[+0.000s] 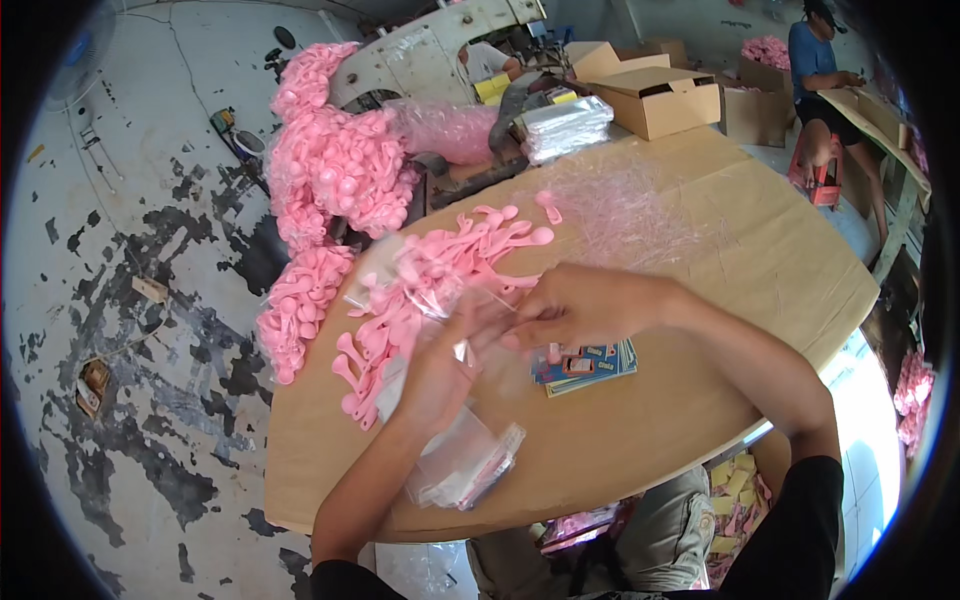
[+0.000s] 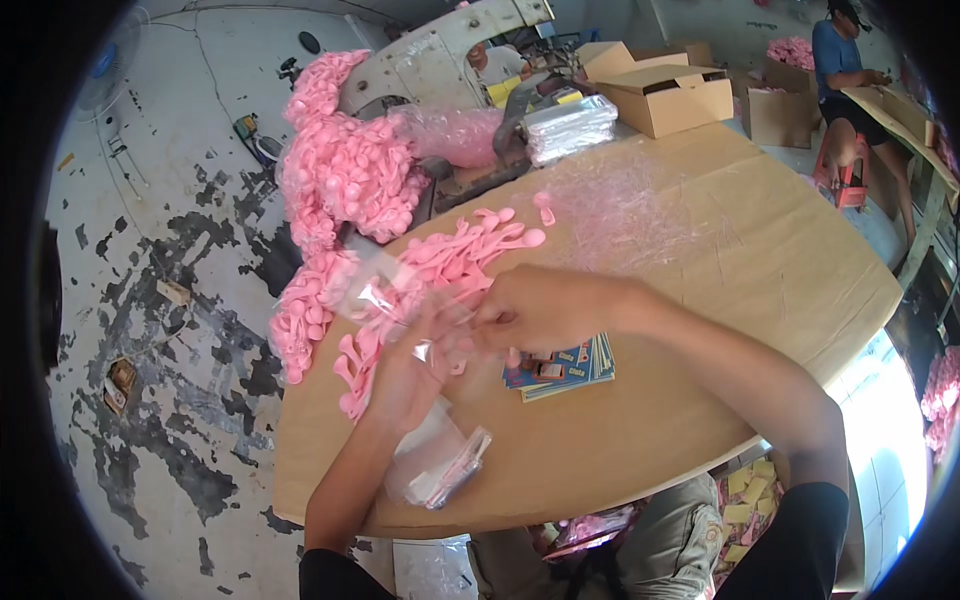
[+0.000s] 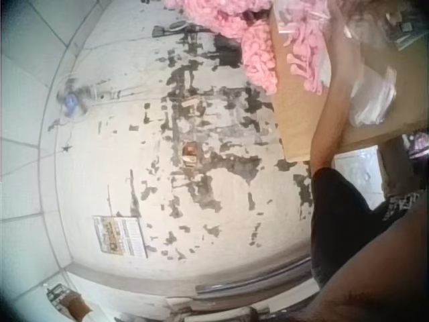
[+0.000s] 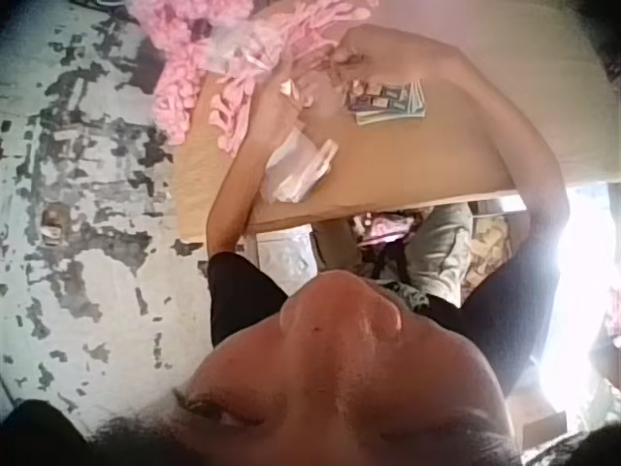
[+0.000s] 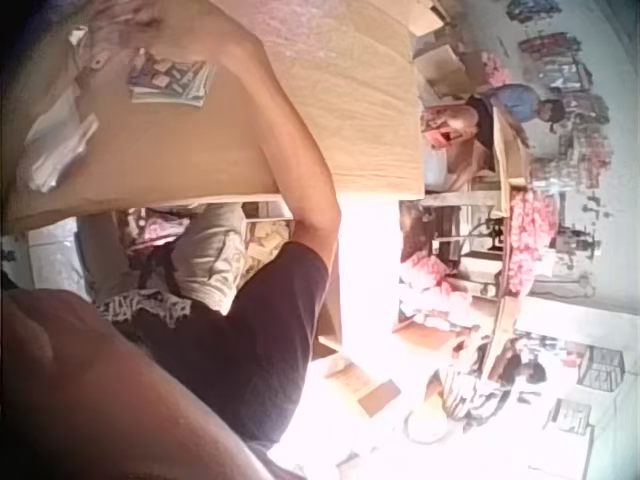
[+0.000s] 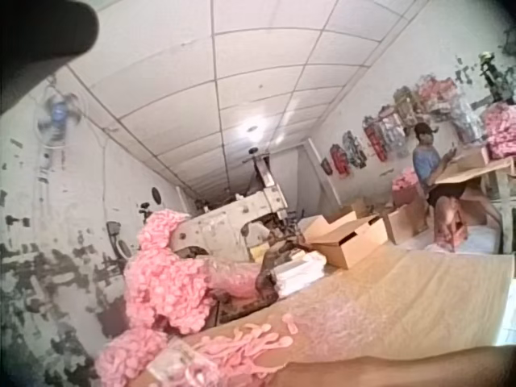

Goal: The person repeatedly picks up a small pink plastic object and a printed card, places them into a clear plastic bag, and sets the bag aside. This process is repeated continuously throughout the clip.

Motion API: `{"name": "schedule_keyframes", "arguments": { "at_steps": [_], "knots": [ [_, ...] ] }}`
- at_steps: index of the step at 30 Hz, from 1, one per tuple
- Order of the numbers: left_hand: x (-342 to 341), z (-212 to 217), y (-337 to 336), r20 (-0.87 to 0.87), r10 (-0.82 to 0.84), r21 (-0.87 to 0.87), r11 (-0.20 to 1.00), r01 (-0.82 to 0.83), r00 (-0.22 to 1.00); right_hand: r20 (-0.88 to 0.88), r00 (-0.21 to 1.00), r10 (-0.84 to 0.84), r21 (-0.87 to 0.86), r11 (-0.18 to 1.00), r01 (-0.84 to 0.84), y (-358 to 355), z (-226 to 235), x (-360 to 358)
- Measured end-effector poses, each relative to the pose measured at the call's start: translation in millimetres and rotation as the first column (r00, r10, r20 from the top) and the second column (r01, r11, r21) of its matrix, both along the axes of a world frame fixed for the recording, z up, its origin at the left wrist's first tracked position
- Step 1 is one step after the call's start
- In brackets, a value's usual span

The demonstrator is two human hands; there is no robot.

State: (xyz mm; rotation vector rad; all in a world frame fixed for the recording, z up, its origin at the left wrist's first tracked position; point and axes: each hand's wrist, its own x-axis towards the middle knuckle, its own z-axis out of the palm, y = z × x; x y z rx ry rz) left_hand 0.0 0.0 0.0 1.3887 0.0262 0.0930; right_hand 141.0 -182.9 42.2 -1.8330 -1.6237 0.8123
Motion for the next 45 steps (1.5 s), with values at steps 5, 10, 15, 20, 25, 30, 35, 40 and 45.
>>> {"name": "schedule_keyframes", "arguments": {
  "at_steps": [5,10,15,20,25,30,35,40,45],
  "knots": [
    [-2.3,3.5,6.9,0.073,0.16,-0.214,0.967,-0.141,0.984,0.498,0.842,-0.205,0.036,0.976,0.216,-26.3,-23.2,36.1],
    [2.9,-11.5,11.9,0.042,0.213,-0.183,0.962,-0.202,0.976,0.229,0.96,-0.159,-0.142,0.97,0.195,-10.9,-24.4,45.6],
    [-1.5,-7.5,11.3,0.077,0.319,-0.157,0.94,-0.304,0.945,0.04,0.994,-0.099,0.073,0.993,0.095,-5.1,-33.9,55.7],
    [3.1,-10.0,21.3,0.125,0.349,-0.139,0.933,-0.332,0.929,-0.165,0.953,-0.256,0.139,0.95,0.279,2.0,-25.4,38.7],
    [2.4,-9.8,22.0,0.169,0.449,-0.139,0.892,-0.43,0.878,-0.186,0.969,-0.164,0.242,0.948,0.207,12.5,-35.6,26.4],
    [7.1,-9.8,16.0,0.176,0.519,-0.144,0.854,-0.499,0.837,-0.278,0.953,-0.121,0.329,0.92,0.213,16.5,-42.1,21.5],
    [3.8,-5.2,9.0,0.175,0.497,-0.15,0.867,-0.476,0.85,-0.276,0.951,-0.142,0.314,0.921,0.229,17.0,-40.6,16.0],
    [2.4,-9.8,12.8,0.165,0.396,-0.106,0.918,-0.383,0.903,-0.147,0.981,-0.125,0.525,0.831,0.184,26.5,-51.7,8.7],
    [2.5,-7.0,15.1,0.138,0.441,-0.093,0.897,-0.432,0.887,-0.222,0.946,-0.238,0.395,0.865,0.31,27.0,-48.6,4.0]
  ]
}}
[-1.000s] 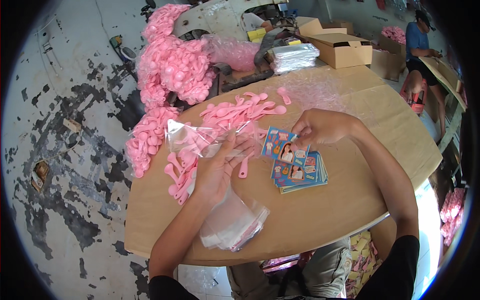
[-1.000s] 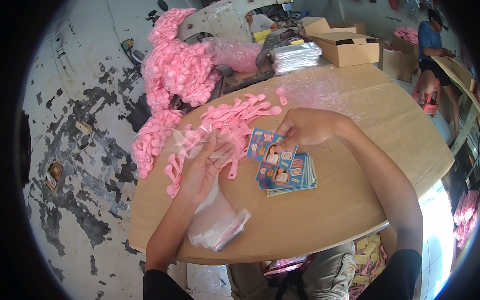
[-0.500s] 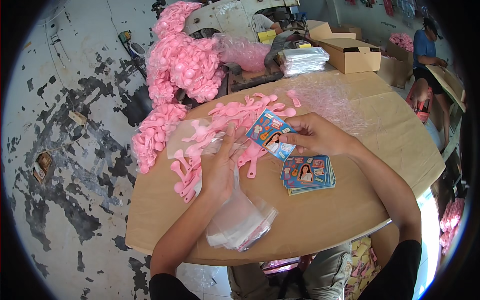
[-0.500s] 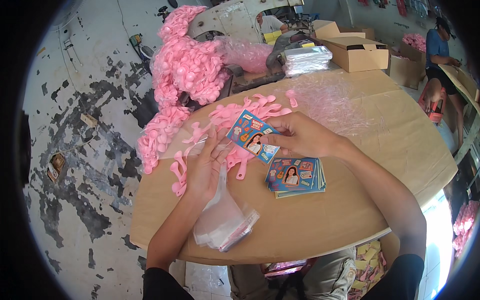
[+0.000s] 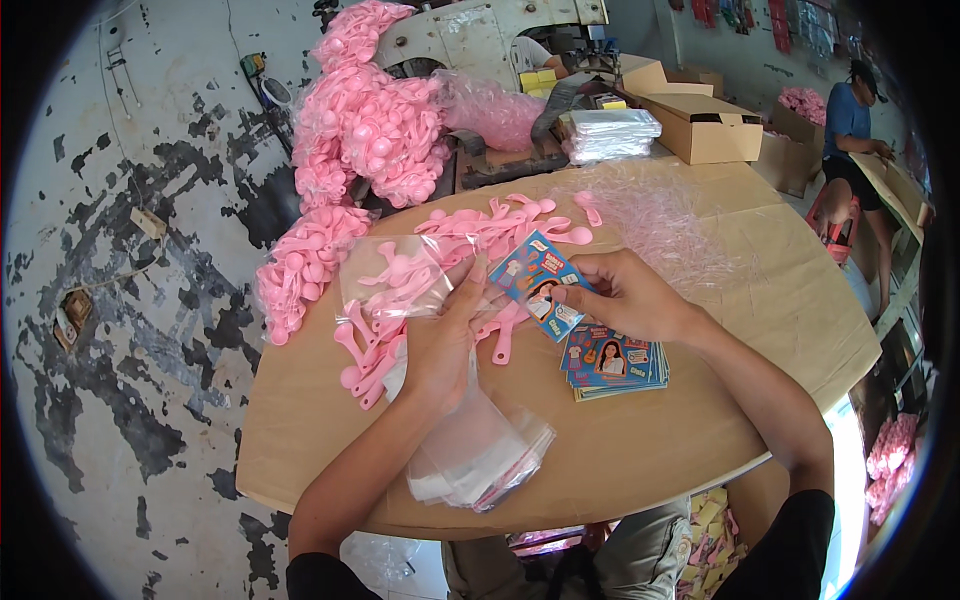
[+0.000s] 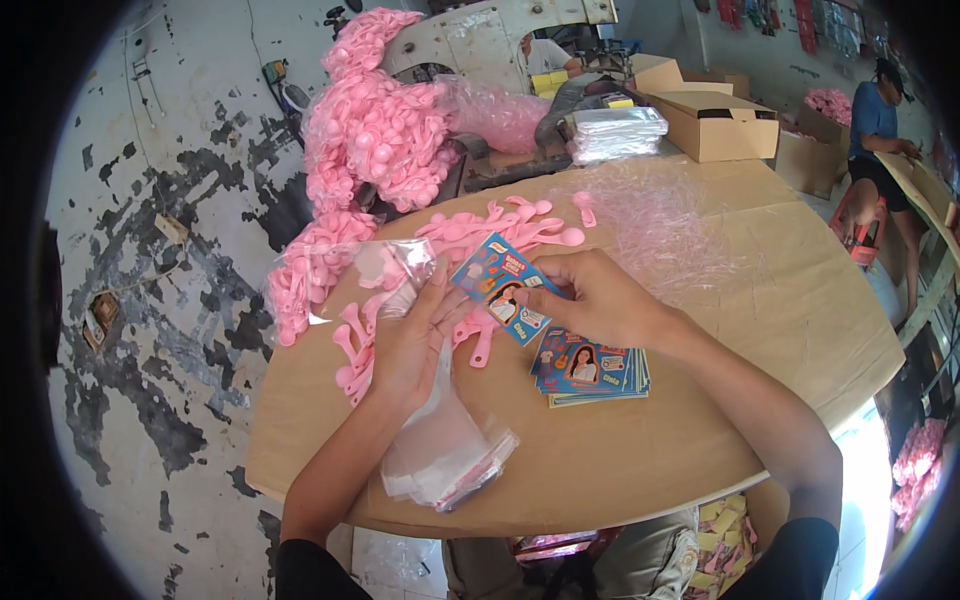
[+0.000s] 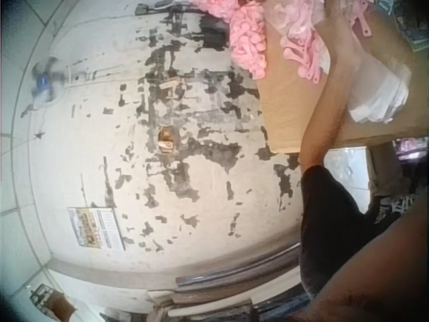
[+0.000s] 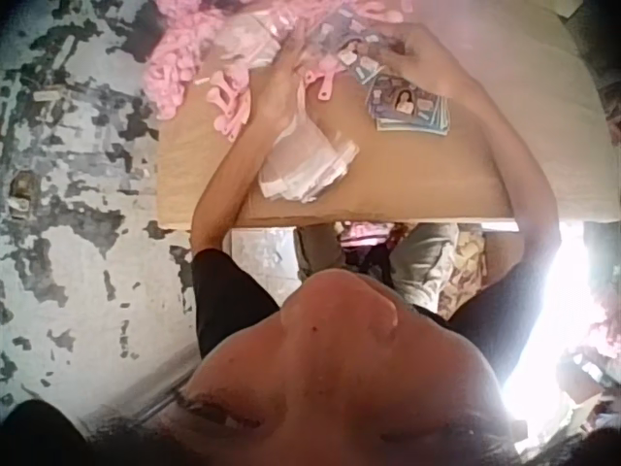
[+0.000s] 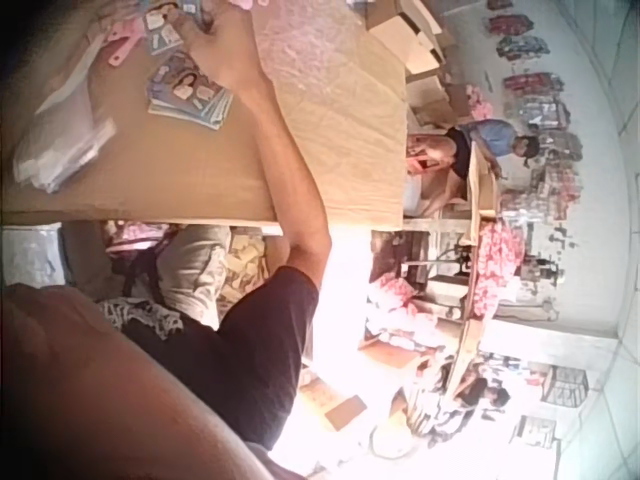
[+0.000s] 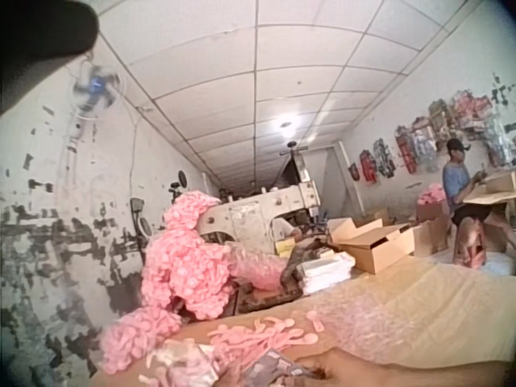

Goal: The person repeatedly picks up a small pink plastic object and a printed card, places them into a clear plastic bag, and sets the bag aside. This process is repeated continuously throughout the clip.

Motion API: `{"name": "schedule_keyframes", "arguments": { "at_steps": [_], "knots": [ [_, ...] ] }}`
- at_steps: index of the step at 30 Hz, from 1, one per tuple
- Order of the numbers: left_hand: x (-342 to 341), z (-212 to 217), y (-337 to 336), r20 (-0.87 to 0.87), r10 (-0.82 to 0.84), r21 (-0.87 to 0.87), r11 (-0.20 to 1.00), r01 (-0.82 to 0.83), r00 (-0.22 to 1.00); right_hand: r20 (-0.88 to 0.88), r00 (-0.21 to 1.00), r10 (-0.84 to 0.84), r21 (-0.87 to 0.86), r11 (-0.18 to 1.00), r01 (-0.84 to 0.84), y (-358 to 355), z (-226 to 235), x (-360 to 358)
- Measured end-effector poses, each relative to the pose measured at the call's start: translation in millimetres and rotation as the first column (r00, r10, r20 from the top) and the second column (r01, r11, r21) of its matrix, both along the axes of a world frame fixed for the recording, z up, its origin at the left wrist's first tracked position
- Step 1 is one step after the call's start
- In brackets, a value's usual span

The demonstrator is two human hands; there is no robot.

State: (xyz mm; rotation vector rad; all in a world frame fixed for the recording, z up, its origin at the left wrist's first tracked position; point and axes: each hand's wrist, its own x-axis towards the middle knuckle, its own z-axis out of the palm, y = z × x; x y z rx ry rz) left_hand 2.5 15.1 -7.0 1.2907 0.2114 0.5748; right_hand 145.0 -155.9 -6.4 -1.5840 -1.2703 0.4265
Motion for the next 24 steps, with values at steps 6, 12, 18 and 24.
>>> {"name": "schedule_keyframes", "arguments": {
  "at_steps": [6,12,18,24],
  "knots": [
    [0.8,1.7,0.1,0.014,0.041,0.034,0.999,-0.041,0.999,-0.023,0.999,0.038,-0.012,0.999,-0.038,-1.8,-0.2,-1.6],
    [-2.0,1.7,1.6,-0.15,-0.223,0.196,0.948,0.25,0.963,0.072,0.992,0.108,-0.107,0.989,-0.1,-6.6,8.0,2.2],
    [-3.4,11.4,-0.3,0.013,-0.158,0.185,0.971,0.153,0.987,-0.02,0.997,0.071,-0.019,0.997,-0.072,-1.6,0.0,-8.4],
    [-7.7,3.1,-10.0,-0.366,-0.137,0.372,0.885,0.28,0.92,-0.139,0.988,0.072,0.174,0.984,-0.047,8.1,-12.7,-26.5]
  ]
}}
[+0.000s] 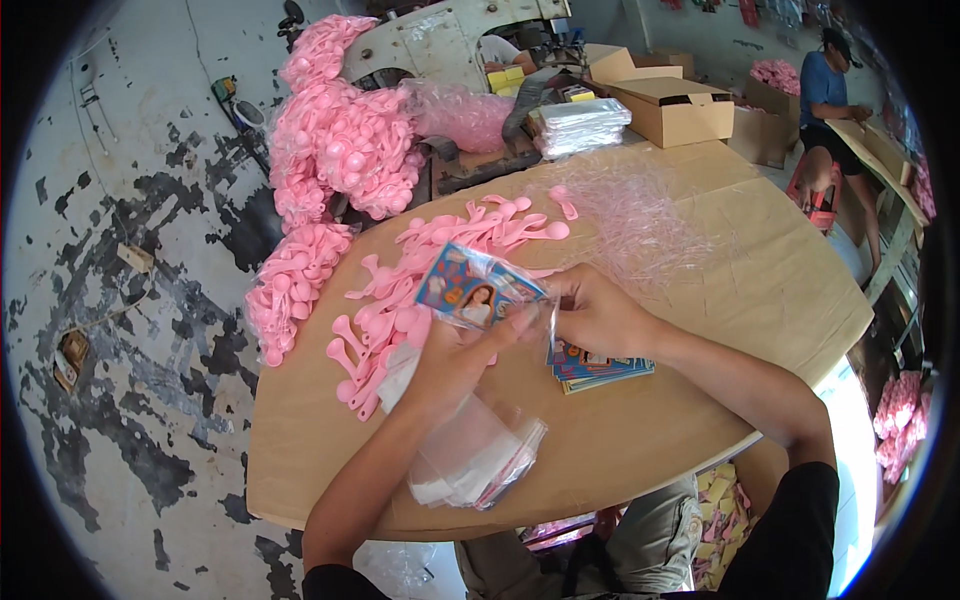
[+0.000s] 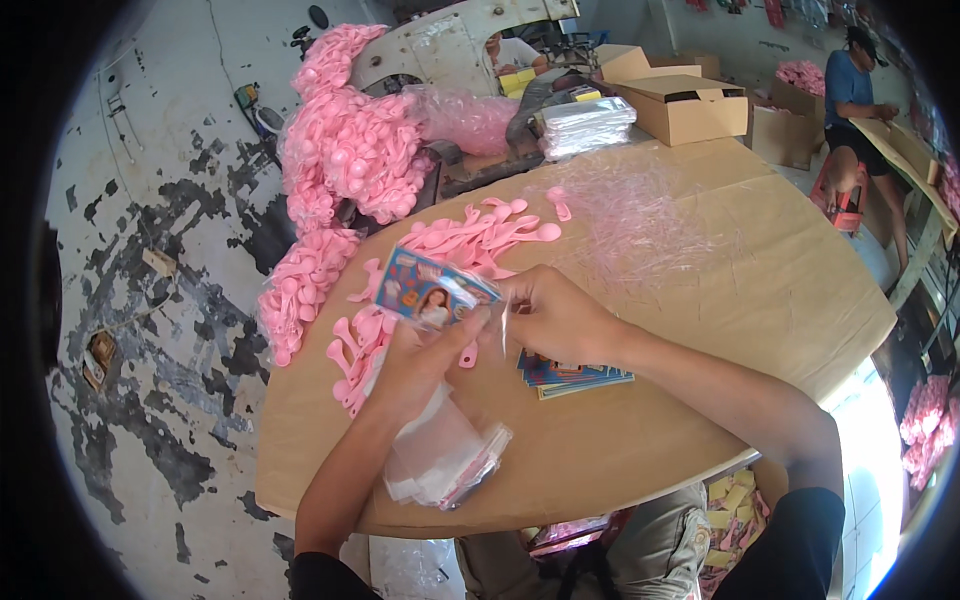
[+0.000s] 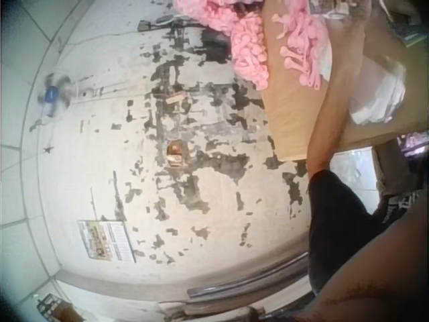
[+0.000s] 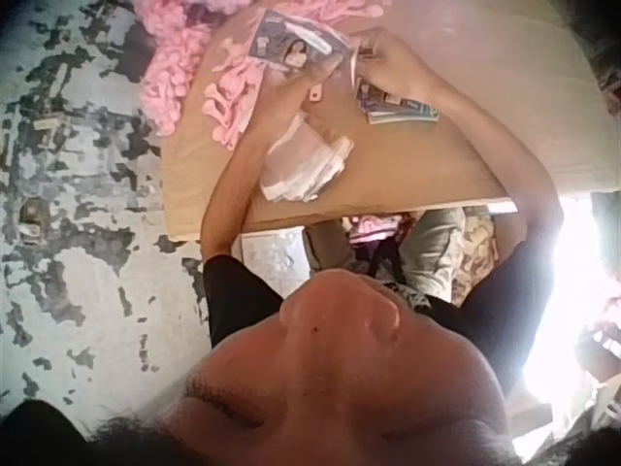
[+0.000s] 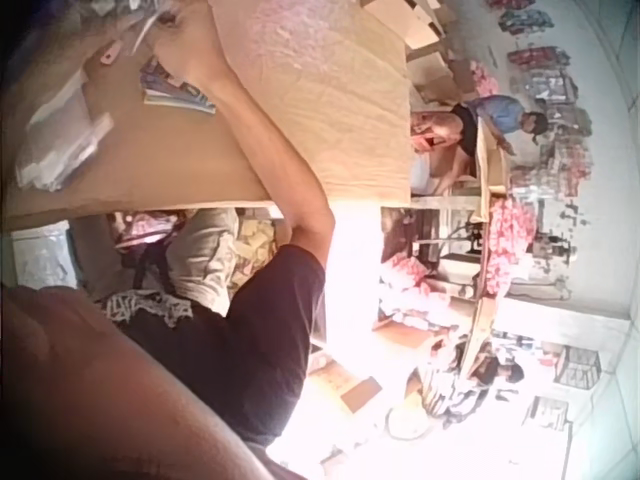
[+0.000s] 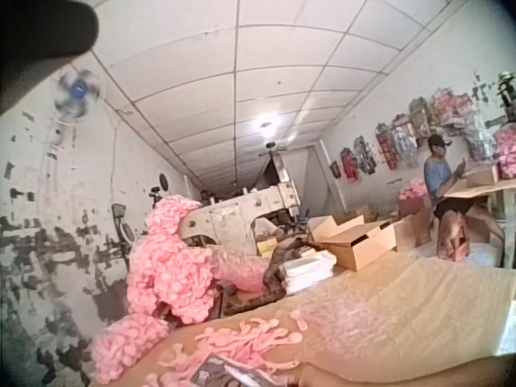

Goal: The person repeatedly picks up a small pink plastic object and a printed card, places them into a clear plastic bag, and sets the bag aside. This process is repeated continuously throughout the clip.

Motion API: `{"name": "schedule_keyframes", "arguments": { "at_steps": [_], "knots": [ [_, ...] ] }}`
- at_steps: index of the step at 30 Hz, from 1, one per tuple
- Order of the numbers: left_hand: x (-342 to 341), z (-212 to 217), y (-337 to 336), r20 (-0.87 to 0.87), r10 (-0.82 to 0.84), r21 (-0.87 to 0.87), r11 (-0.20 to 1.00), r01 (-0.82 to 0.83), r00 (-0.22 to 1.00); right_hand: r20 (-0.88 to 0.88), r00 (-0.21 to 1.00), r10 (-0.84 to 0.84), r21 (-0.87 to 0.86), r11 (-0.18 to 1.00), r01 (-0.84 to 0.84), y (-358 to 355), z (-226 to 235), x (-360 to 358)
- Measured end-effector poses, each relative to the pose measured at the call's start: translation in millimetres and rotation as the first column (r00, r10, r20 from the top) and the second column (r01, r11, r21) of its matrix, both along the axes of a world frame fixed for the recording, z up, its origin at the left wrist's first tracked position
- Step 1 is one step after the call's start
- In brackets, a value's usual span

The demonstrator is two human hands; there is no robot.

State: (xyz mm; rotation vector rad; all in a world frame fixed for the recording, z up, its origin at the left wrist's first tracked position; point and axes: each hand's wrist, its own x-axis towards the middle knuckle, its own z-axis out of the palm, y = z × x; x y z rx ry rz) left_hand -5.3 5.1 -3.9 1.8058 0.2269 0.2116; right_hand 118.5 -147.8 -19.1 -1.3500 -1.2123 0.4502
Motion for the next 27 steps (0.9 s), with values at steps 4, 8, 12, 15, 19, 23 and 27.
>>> {"name": "schedule_keyframes", "arguments": {
  "at_steps": [4,8,12,15,19,23,27],
  "knots": [
    [-1.5,4.0,9.0,0.402,-0.039,-0.443,0.866,0.232,0.915,-0.09,0.993,-0.082,-0.164,0.984,0.067,-6.6,29.6,-17.3],
    [-2.5,6.7,5.5,0.463,-0.034,-0.447,0.854,0.266,0.886,-0.37,0.921,0.124,0.116,0.989,-0.087,-0.4,33.1,-24.6],
    [-3.6,10.1,18.8,0.587,-0.173,-0.078,0.96,0.268,0.791,0.109,0.994,0.008,-0.054,0.999,-0.002,20.6,28.1,18.9],
    [4.1,14.4,32.0,0.658,0.154,-0.43,0.881,0.2,0.737,0.664,0.724,-0.186,-0.211,0.882,0.42,26.0,28.6,117.6],
    [5.1,9.6,32.6,0.62,0.191,-0.412,0.905,0.108,0.761,0.88,0.419,-0.222,-0.161,0.691,0.705,36.8,-13.4,174.7],
    [5.3,5.5,37.6,0.572,0.122,-0.356,0.928,0.111,0.811,0.921,0.366,-0.133,-0.243,0.538,0.807,60.6,-23.2,178.2],
    [9.2,5.5,33.8,0.587,0.079,-0.342,0.926,0.158,0.806,0.921,0.25,-0.298,-0.059,0.528,0.847,59.5,-43.7,195.3]
  ]
}}
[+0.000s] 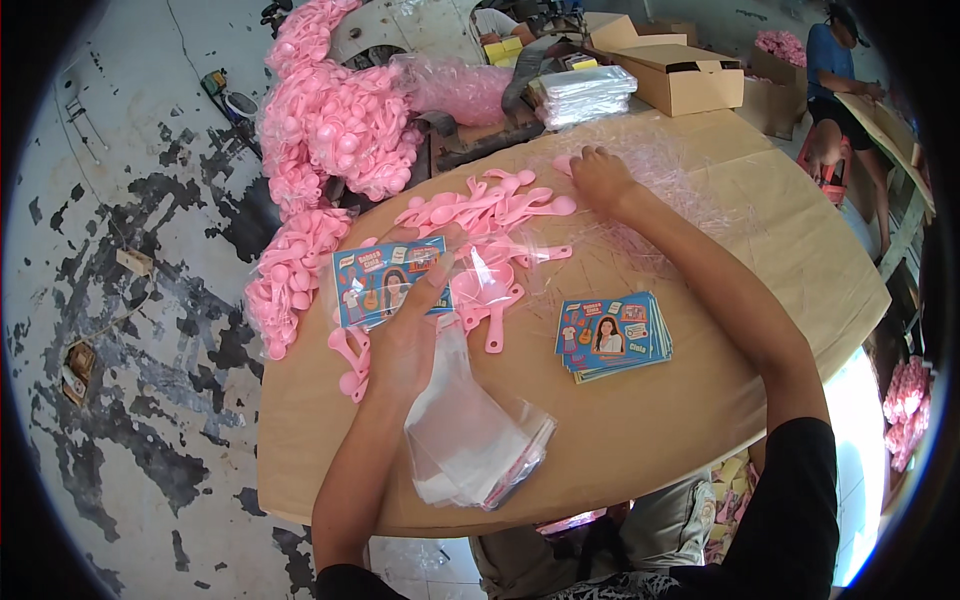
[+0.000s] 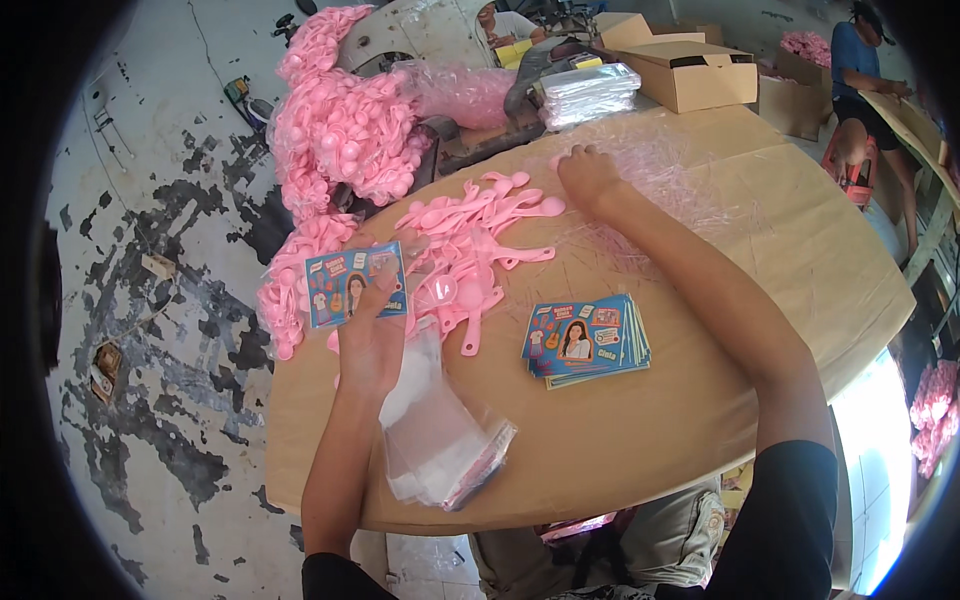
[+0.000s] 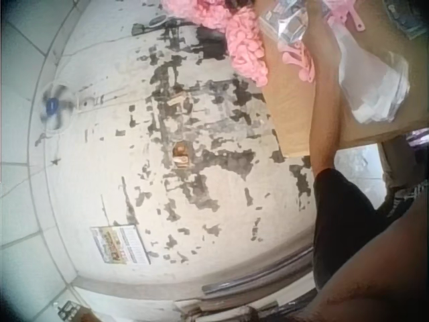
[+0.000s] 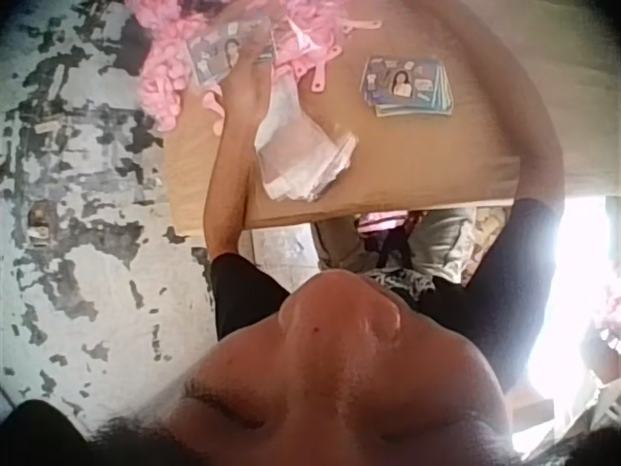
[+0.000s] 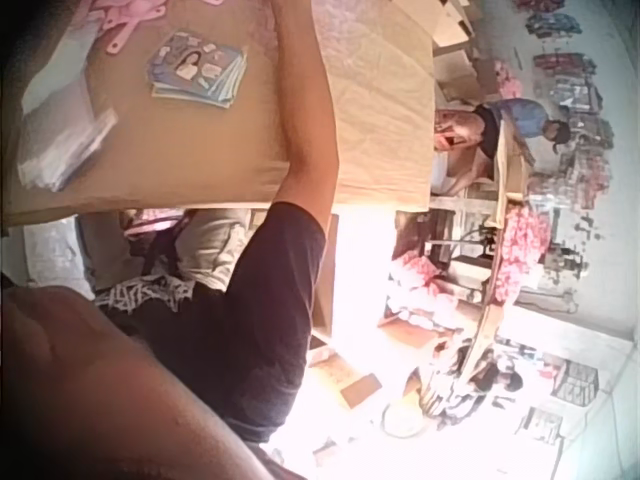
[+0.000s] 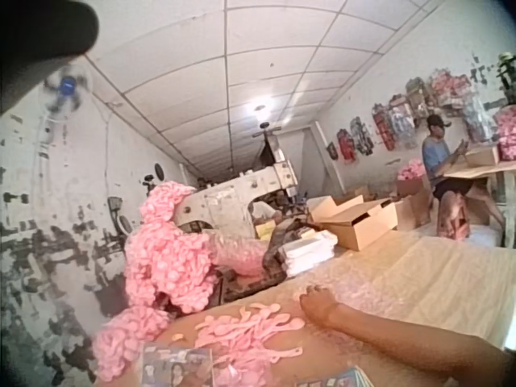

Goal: The person repeatedly picks up a small pink plastic object and a printed card, places them into a clear plastic bag, and sets the bag aside. This process is repeated continuously throughout the clip.

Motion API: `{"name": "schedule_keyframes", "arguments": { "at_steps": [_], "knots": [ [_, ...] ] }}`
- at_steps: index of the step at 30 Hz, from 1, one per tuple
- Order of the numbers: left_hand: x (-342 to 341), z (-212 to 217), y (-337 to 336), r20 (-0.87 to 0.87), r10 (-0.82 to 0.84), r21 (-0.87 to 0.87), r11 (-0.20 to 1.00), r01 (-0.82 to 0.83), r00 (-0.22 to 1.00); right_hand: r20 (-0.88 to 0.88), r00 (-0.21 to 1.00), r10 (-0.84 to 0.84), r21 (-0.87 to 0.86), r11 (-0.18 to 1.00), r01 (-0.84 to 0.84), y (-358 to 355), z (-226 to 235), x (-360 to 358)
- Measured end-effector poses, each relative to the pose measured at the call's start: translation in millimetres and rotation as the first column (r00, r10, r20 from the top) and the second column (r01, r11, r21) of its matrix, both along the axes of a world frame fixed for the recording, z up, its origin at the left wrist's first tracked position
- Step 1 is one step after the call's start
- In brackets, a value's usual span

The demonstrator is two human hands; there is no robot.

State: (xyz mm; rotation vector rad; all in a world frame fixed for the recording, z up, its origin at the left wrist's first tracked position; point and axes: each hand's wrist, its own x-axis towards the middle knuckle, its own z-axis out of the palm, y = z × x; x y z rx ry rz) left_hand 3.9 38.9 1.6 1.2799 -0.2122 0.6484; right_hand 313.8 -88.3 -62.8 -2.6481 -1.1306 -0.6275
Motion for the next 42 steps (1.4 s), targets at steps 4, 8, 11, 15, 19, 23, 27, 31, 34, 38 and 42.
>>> {"name": "schedule_keyframes", "arguments": {
  "at_steps": [4,8,11,15,19,23,27,31,34,38,42],
  "knots": [
    [-0.5,-0.2,0.9,-0.029,-0.006,0.019,1.0,0.006,1.0,-0.026,0.993,-0.114,-0.153,0.982,0.109,2.8,8.5,-10.9],
    [-1.5,1.7,-5.2,-0.03,0.024,-0.007,1.0,-0.025,0.999,-0.053,0.992,-0.118,-0.109,0.988,0.111,-1.4,14.5,-15.3],
    [-4.4,2.5,-1.7,-0.027,0.034,-0.002,0.999,-0.034,0.999,-0.164,0.979,-0.123,-0.027,0.992,0.121,-5.8,26.6,-15.9],
    [-4.1,3.3,-0.6,-0.026,0.042,-0.003,0.999,-0.042,0.999,-0.176,0.984,0.011,0.188,0.982,0.023,-28.7,65.9,-3.1],
    [-4.4,4.9,1.2,-0.03,0.033,-0.032,0.999,-0.034,0.999,-0.062,0.978,0.198,0.428,0.891,-0.153,-56.5,104.3,8.2],
    [-3.5,4.7,5.5,-0.023,0.075,-0.049,0.996,-0.076,0.997,-0.058,0.931,0.361,0.431,0.85,-0.303,-72.4,137.0,-12.2],
    [5.2,-5.5,28.7,-0.016,0.13,-0.104,0.986,-0.131,0.991,-0.368,0.606,0.705,0.572,0.686,-0.45,-76.1,145.0,-54.1],
    [2.9,0.0,31.3,0.028,0.098,-0.246,0.965,-0.088,0.995,-0.407,0.562,0.721,0.622,0.669,-0.408,-72.8,135.4,-96.3],
    [0.2,3.3,26.8,0.079,0.086,-0.269,0.961,-0.062,0.993,-0.418,0.534,0.735,0.676,0.644,-0.357,-76.3,112.5,-108.8],
    [-3.2,7.4,19.7,0.081,0.038,-0.287,0.958,-0.013,0.996,-0.427,0.427,0.797,0.79,0.559,-0.251,-81.2,94.4,-142.1],
    [-1.0,7.4,15.1,0.082,0.012,-0.322,0.947,0.015,0.997,-0.328,0.485,0.811,0.836,0.488,-0.251,-79.6,95.9,-155.8]
  ]
}}
